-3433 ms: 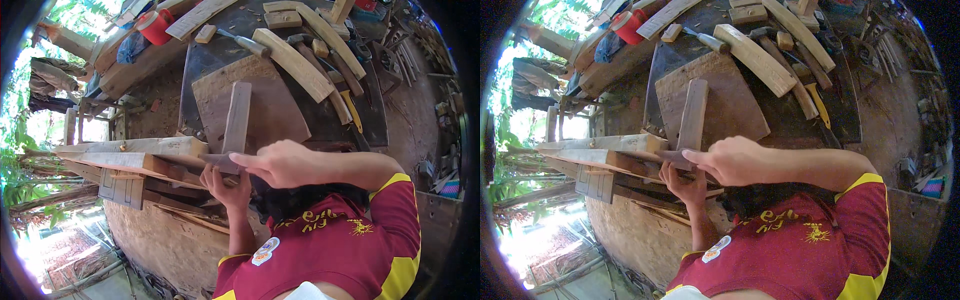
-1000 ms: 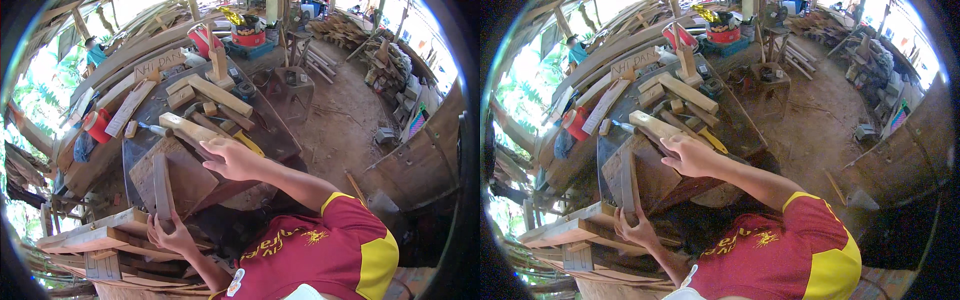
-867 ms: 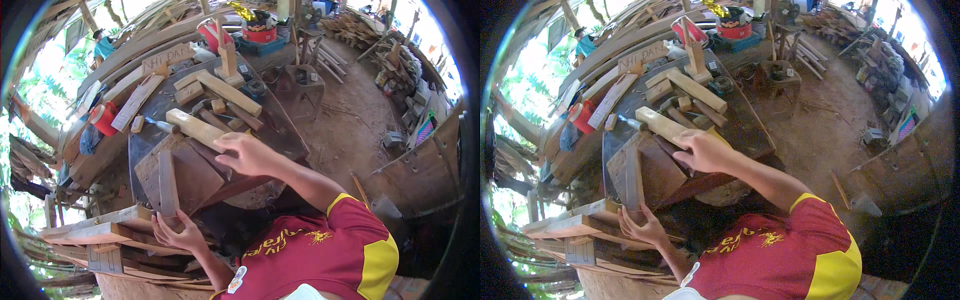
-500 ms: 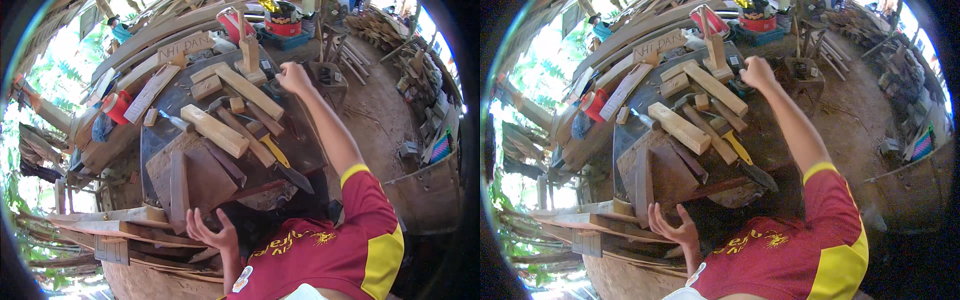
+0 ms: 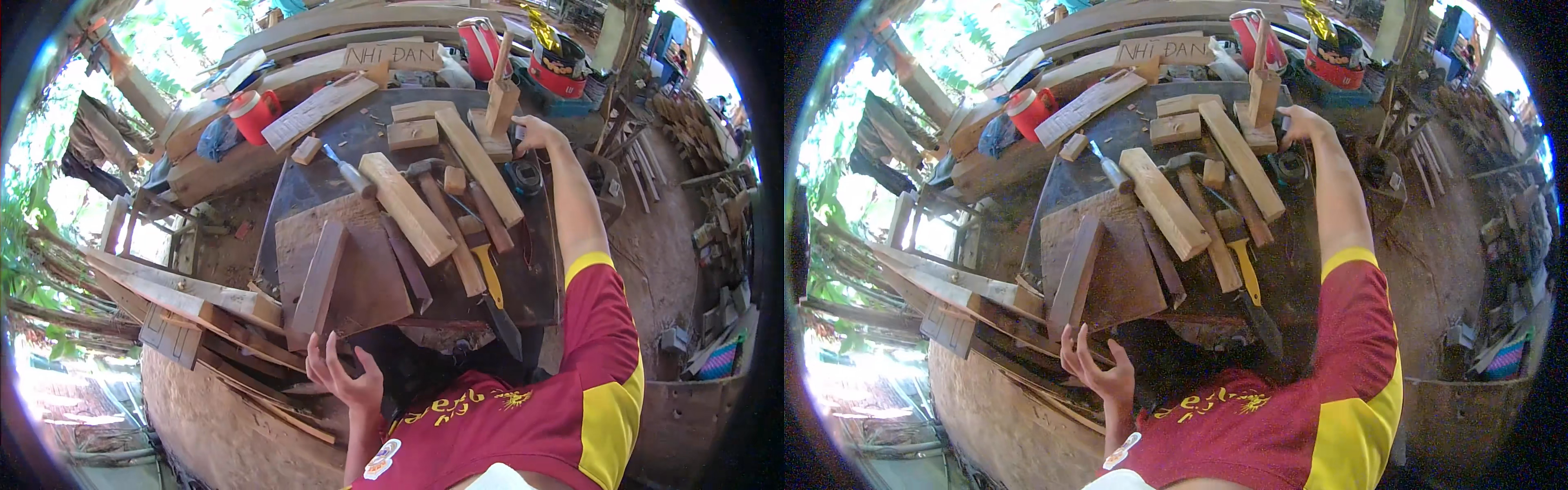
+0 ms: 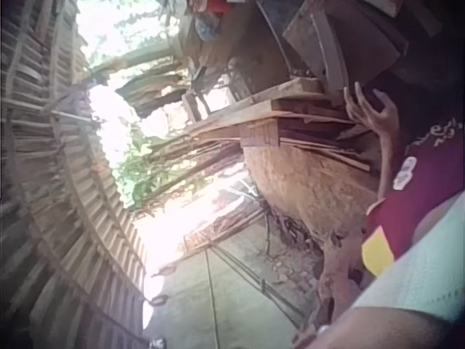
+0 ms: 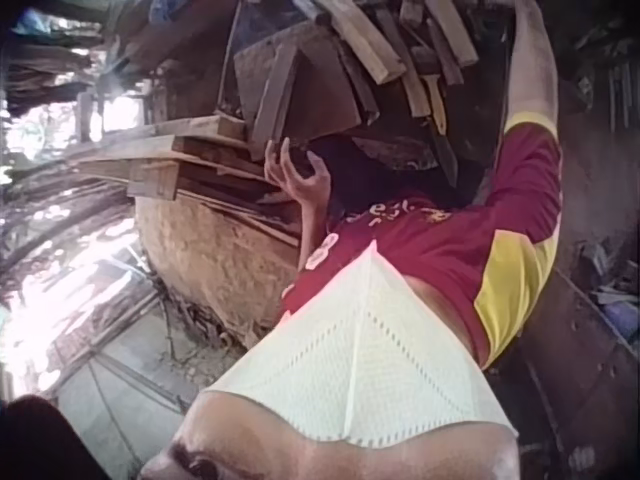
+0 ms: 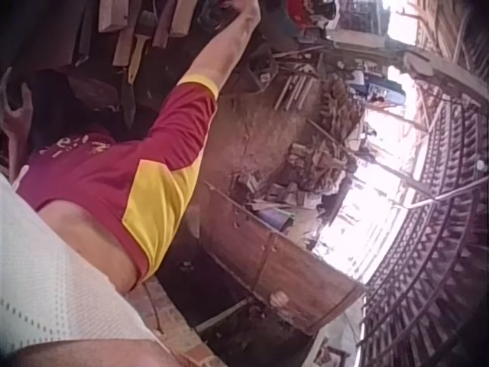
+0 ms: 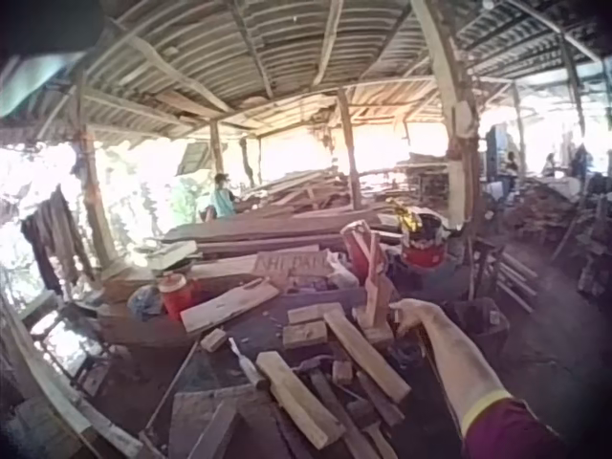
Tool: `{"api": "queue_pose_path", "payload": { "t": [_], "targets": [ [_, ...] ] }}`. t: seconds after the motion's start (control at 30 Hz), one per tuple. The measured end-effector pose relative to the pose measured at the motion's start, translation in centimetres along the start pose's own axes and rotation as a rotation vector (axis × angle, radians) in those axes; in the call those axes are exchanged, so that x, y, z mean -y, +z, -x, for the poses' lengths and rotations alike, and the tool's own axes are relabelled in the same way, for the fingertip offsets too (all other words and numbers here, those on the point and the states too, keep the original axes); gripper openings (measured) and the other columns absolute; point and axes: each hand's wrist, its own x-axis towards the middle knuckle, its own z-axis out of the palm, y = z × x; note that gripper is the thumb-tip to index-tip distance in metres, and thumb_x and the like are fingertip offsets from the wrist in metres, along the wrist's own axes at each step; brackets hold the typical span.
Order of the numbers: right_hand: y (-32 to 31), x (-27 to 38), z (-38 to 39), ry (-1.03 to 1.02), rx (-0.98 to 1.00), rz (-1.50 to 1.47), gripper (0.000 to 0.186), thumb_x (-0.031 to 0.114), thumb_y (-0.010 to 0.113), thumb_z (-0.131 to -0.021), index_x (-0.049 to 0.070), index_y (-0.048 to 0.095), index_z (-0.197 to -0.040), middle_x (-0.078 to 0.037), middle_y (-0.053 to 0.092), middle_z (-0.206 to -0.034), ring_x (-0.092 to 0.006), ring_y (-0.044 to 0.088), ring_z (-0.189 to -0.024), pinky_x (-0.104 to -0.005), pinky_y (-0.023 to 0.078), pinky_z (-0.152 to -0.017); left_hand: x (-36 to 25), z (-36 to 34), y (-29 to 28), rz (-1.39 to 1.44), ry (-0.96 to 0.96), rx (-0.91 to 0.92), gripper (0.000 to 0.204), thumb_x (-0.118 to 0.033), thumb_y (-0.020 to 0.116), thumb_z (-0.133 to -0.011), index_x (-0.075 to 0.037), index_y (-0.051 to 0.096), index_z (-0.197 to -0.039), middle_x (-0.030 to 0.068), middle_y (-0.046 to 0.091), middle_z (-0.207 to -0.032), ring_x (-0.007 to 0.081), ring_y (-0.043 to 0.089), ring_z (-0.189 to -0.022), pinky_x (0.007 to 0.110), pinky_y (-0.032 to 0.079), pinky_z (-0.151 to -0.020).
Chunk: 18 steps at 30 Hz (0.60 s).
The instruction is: The person uses a chisel and a wooden mallet to carve a rectangular piece of wood on a workbench. They repeatedly strike the chisel to remove wood shavings and shape the piece, occasionally adjusting the wood's position.
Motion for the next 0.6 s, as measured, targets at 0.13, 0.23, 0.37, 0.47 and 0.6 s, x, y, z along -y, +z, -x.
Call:
{"api": "queue_pose_path", "payload": {
  "t": [0.13,0.23,0.37,0.47,0.6],
  "targets": [
    [-1.3,0.4,4.8,0.185,-0.36,-0.068,0.103,0.033,0.09,-0.049,-0.001,0.046,-0.135,-0.017,0.064,-0.11,-0.0275,0.061,-0.104,-0.038,0.049,-0.089,-2.1,-1.4,0.4,0.144,0.084,0.042,0.046,-0.006,0.065,-0.075,-0.003,0.057,-0.12,0.0173,0.052,-0.128,0.0348,0.047,-0.118,0.045,0.036,-0.1],
    [-2.8,6.3,12.4,0.131,-0.794,-0.093,0.095,0.038,0.087,-0.057,-0.001,0.047,-0.134,-0.015,0.064,-0.11,-0.0232,0.062,-0.103,-0.0337,0.049,-0.088,-2.9,-3.3,1.1,0.296,0.23,0.067,0.043,-0.005,0.068,-0.075,-0.002,0.058,-0.117,0.0156,0.063,-0.111,0.0327,0.058,-0.101,0.04,0.044,-0.091],
    [-2.8,15.7,21.8,-0.243,-0.647,-1.023,0.094,0.041,0.085,-0.061,-0.002,0.046,-0.135,-0.009,0.06,-0.121,-0.019,0.059,-0.108,-0.0324,0.048,-0.092,-6.2,-7.8,1.9,0.607,0.36,0.168,0.044,-0.008,0.072,-0.074,0.0,0.059,-0.115,0.0163,0.064,-0.111,0.032,0.061,-0.099,0.039,0.046,-0.089],
    [-1.8,21.9,25.8,-0.62,-0.287,-1.466,0.102,0.044,0.087,-0.058,-0.008,0.043,-0.135,-0.014,0.056,-0.128,-0.0207,0.057,-0.115,-0.0319,0.042,-0.099,-10.9,-12.2,-0.7,0.834,0.525,0.132,0.057,-0.014,0.078,-0.07,0.001,0.058,-0.121,0.0185,0.063,-0.116,0.0335,0.06,-0.106,0.04,0.045,-0.094],
    [-0.9,27.9,28.7,-0.699,-0.027,-1.725,0.121,0.06,0.083,-0.054,-0.013,0.035,-0.137,-0.019,0.05,-0.134,-0.0208,0.051,-0.122,-0.0338,0.037,-0.105,-13.7,-15.7,-3.0,1.157,0.61,0.142,0.065,-0.021,0.08,-0.068,0.005,0.057,-0.122,0.0219,0.061,-0.119,0.0341,0.06,-0.109,0.039,0.045,-0.095]
  ]
}}
